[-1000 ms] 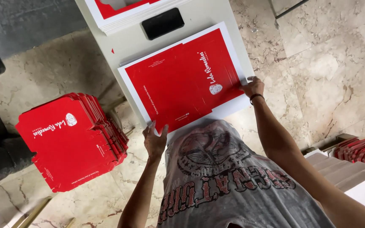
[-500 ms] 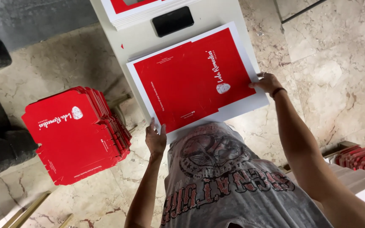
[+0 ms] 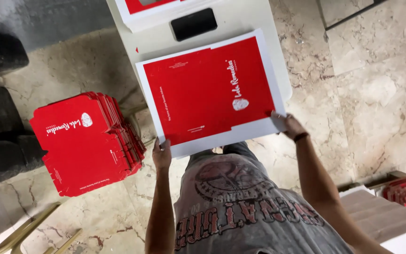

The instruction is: The person is manually stripping the waste cardboard frames from die-cut printed sheets and stacking the finished pieces.

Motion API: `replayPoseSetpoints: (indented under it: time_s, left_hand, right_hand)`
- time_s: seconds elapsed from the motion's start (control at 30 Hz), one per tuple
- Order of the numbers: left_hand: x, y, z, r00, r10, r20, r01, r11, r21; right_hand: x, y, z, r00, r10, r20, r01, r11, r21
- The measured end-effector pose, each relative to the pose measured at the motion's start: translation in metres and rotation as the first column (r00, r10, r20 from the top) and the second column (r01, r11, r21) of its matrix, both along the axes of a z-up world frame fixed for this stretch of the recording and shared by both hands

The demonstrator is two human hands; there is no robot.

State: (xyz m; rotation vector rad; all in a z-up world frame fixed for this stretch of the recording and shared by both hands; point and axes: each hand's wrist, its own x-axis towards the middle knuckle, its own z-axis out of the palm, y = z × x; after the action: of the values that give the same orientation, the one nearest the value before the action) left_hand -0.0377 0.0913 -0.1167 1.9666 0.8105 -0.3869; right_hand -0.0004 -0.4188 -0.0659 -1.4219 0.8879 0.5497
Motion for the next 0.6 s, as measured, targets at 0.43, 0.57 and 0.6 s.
replayPoseSetpoints:
  time_s: [0.43, 0.57, 0.6]
  left_hand:
    - [-0.110, -0.047, 0.043, 0.868, 0.428, -0.252, -0.491, 0.663, -0.565]
    - [-0.116, -0.084, 0.119, 0.851, 0.523, -0.058, -0.445, 0.656, -0.609]
    - [-0.106, -0.083, 0.141, 0.849, 0.525, -0.050, -0.442, 0.657, -0.610]
  right_hand:
    - [-0.099, -0.039, -0.091, 0.974, -0.225, 0.033, 0.222, 0.972, 0.075]
    - [-0.070, -0.035, 0.047, 0.955, -0.115, 0.272, 0.107, 0.993, 0.043]
    - [-0.055, -0.040, 0.066, 0.954, -0.113, 0.279, 0.104, 0.993, 0.047]
